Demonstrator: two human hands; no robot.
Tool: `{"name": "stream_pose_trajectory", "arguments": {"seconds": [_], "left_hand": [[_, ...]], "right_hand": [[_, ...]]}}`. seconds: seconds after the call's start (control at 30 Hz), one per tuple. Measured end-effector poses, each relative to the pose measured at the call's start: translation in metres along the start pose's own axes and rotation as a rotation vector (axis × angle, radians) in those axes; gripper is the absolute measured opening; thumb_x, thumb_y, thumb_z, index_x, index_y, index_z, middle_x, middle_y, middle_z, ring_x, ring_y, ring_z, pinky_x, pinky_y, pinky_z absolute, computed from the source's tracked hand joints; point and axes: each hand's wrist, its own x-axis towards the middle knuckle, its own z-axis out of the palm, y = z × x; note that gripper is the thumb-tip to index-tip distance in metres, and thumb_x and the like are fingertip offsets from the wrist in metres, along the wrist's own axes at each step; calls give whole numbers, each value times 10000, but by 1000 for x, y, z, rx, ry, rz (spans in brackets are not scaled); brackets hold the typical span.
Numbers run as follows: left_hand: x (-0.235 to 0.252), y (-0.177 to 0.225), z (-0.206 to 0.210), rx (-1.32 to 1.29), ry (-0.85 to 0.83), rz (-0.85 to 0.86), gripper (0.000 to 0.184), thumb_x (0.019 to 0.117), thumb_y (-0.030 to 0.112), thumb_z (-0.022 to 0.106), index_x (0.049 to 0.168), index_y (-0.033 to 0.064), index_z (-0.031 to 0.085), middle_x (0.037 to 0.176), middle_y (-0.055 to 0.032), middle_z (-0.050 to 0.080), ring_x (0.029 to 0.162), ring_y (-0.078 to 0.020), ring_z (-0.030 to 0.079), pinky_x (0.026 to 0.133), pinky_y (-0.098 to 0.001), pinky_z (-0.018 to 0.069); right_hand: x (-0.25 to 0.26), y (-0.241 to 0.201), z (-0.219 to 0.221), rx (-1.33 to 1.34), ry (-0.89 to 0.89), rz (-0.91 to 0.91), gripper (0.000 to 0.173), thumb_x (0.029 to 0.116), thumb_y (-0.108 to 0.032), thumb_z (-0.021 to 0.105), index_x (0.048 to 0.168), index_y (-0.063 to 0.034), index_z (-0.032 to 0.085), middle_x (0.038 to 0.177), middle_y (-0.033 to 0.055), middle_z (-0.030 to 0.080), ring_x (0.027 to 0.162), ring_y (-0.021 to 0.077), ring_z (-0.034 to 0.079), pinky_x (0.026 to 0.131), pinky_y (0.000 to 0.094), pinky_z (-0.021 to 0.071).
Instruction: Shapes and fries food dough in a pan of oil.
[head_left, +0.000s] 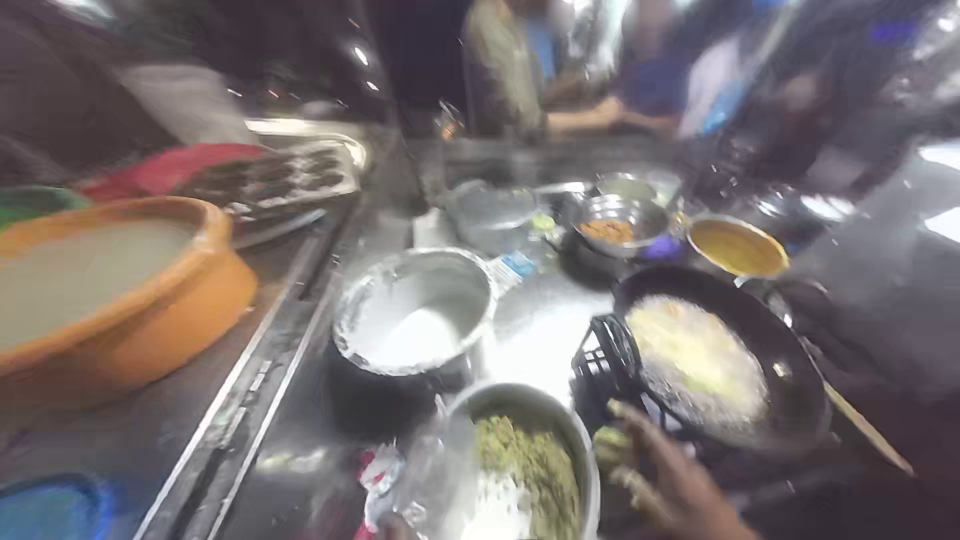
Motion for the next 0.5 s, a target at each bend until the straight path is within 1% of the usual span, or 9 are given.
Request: {"name": "stream_pose_trajectory", "arguments": {"seconds": [0.03,0.07,0.1,0.13,0.2,0.27,0.33,0.4,0.5], "left_hand": [[4,-15,-16,-65,-39,80,572,1095,483,281,1374,6,429,1183,-17,663,1088,-66,646,913,-329,567],[3,-16,-19,-103,-56,108,587,1107,460,268,1427,-23,365,1235,-48,648,1123,-86,643,919,-344,571],[0,5,-2,-46,12,-9,559,1096,482,177,1441,61,304,1235,39,621,1118,-9,627,920,-288,572],[-1,21,10,-33,51,-97,577,1088,496,130,1495,101,235,1291,65,584,1155,13,599,952,-274,558],[2,28,17,-49,53,-121,577,1091,471,104,1533,103,154,1359,44,539,1208,-7,574,979,-290,546],[3,26,16,-52,51,-107,546,1097,447,102,1520,106,158,1336,58,558,1188,1,591,950,-276,559],[4,26,16,-51,54,-102,512,1102,427,107,1500,118,193,1294,78,572,1153,14,602,933,-263,561],[5,26,18,-50,45,-94,486,1099,420,115,1477,132,220,1271,99,583,1140,25,602,935,-253,557],[4,30,23,-46,92,-117,493,1105,403,111,1491,112,210,1278,75,551,1136,37,583,928,-239,546]], "right_hand": [[-4,1,-25,-142,54,-34,623,887,-172,732,1433,26,505,1206,108,712,1051,147,707,940,352,594],[-10,0,-50,-270,88,-18,576,883,-160,725,1399,15,537,1168,108,721,1031,171,710,924,373,594],[-12,0,-75,-366,99,27,526,882,-121,720,1363,18,561,1113,119,735,984,202,725,888,404,604],[-10,1,-97,-428,79,105,470,912,-110,705,1350,-8,568,1087,93,750,957,185,739,875,394,616],[-1,11,-130,-493,43,241,387,934,-103,691,1307,-37,612,1022,88,756,898,196,744,854,422,615],[8,26,-149,-536,-56,387,346,945,-126,694,1278,-52,637,997,101,750,890,234,732,864,477,586],[18,45,-155,-547,-198,505,321,963,-147,690,1271,-73,641,1026,95,753,935,239,731,909,490,569],[23,65,-155,-570,-299,529,265,963,-141,683,1219,-77,676,1033,105,750,956,260,723,917,509,557],[22,75,-160,-580,-367,506,239,939,-88,692,1176,-60,702,1070,136,733,1006,302,704,940,539,537]]}}
